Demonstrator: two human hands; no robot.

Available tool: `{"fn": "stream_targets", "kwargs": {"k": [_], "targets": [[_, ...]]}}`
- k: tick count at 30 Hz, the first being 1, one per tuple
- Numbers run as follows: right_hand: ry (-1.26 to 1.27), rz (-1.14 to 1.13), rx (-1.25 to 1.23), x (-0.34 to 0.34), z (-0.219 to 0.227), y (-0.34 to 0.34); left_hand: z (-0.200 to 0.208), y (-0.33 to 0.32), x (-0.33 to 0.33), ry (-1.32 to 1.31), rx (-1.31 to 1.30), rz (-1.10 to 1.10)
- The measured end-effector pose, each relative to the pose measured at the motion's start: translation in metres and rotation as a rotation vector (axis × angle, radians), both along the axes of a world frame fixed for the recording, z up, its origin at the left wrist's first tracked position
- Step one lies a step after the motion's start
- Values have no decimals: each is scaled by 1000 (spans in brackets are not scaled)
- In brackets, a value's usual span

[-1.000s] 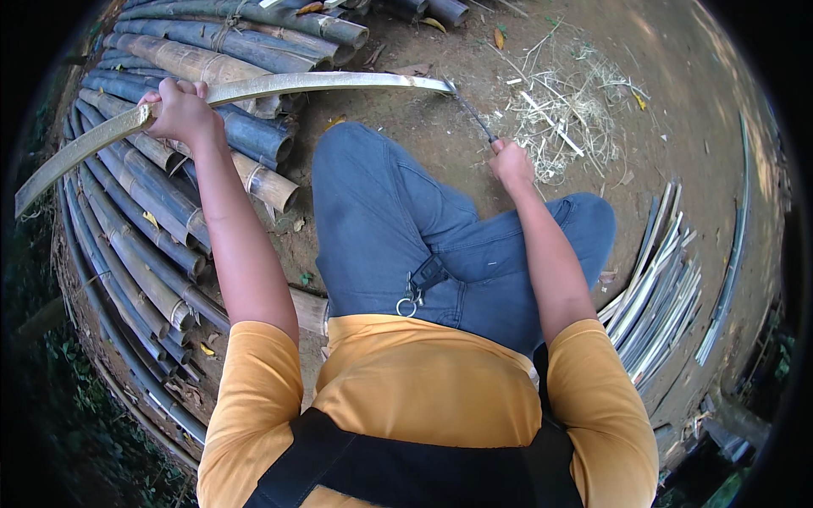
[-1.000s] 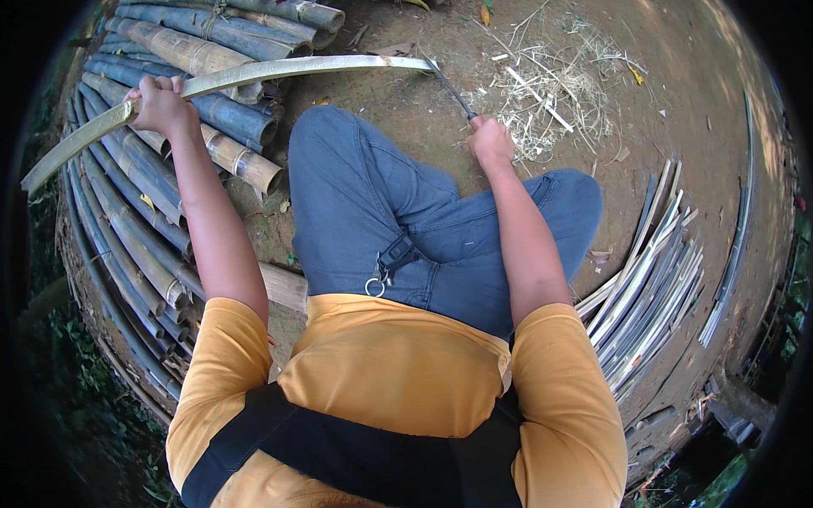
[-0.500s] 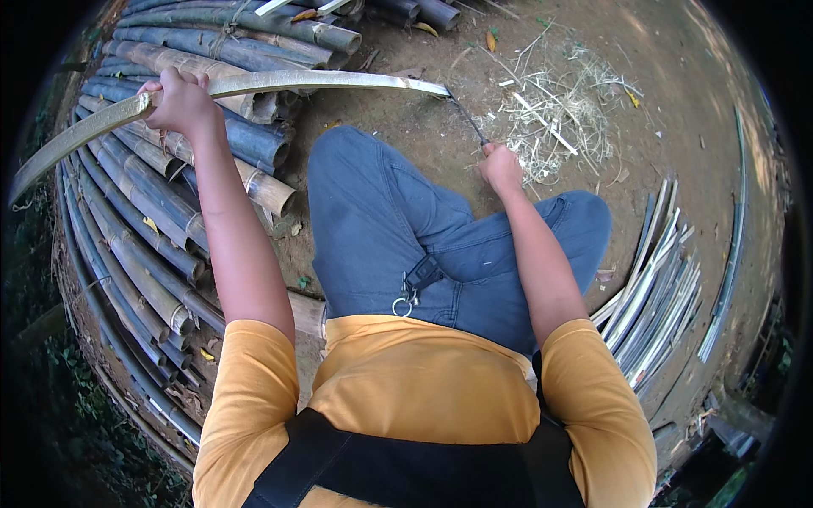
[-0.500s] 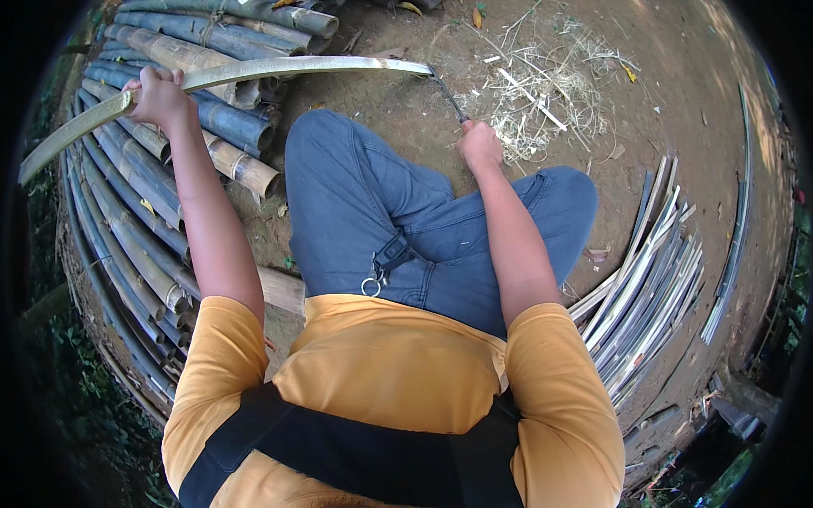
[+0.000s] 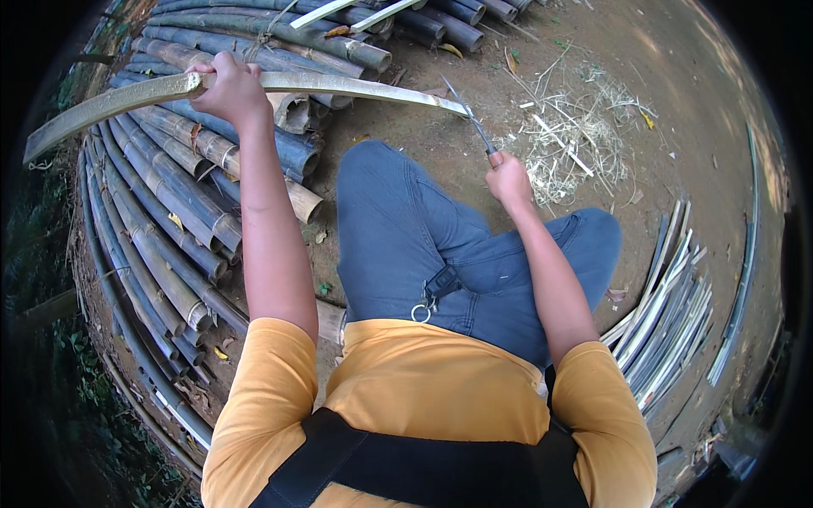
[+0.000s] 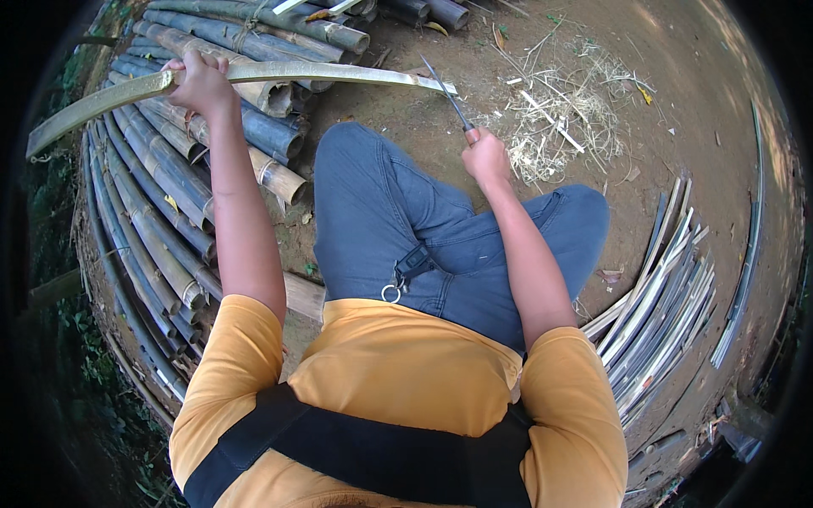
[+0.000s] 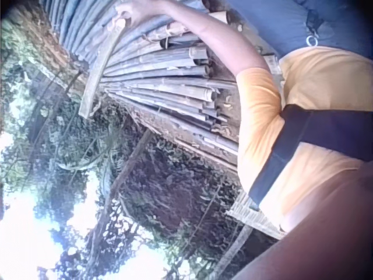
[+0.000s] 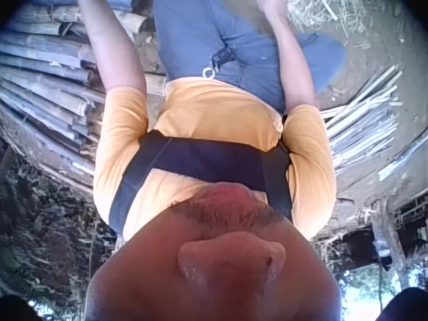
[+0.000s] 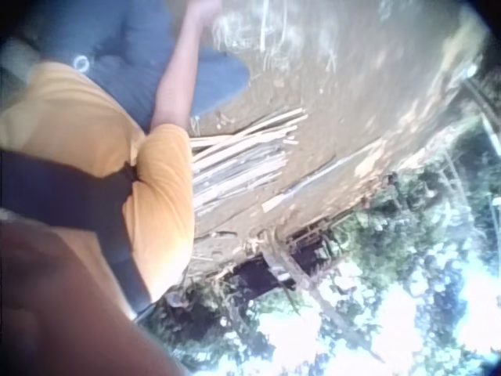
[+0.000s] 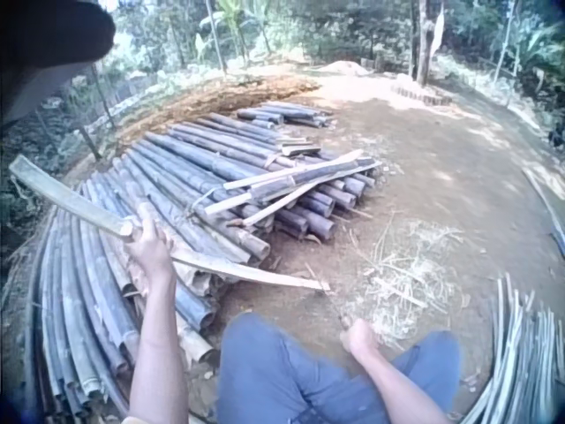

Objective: The person uses a blade to shave and smooth the outer surface of long bamboo strips while sitting on the ground next to a pile of bamboo poles.

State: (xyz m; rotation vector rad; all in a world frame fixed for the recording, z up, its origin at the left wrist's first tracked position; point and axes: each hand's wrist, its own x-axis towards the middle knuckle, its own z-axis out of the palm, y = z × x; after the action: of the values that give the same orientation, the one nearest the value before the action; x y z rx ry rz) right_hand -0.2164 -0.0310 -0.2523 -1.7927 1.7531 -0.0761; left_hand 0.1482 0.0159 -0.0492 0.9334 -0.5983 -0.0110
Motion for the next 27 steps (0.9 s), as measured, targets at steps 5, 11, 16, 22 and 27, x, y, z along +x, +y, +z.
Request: {"fn": "stream_targets", "kwargs": {"k": [5,11,16,22,27], "targets": [[-50,9,22,-7,1,0,17,-11,-29,12,16,-9],[-123,-5,62,-35,0,12,25,-11,-64,3,-23,-97],[-250,18,106,-41,41,30,31,-23,-72,-132,41,-87],[-316,-59,144,-45,69,34,47,-70,-88,-215,13,-71],[-276,-4,144,-57,98,23,53,-83,-103,-293,16,-100]]}}
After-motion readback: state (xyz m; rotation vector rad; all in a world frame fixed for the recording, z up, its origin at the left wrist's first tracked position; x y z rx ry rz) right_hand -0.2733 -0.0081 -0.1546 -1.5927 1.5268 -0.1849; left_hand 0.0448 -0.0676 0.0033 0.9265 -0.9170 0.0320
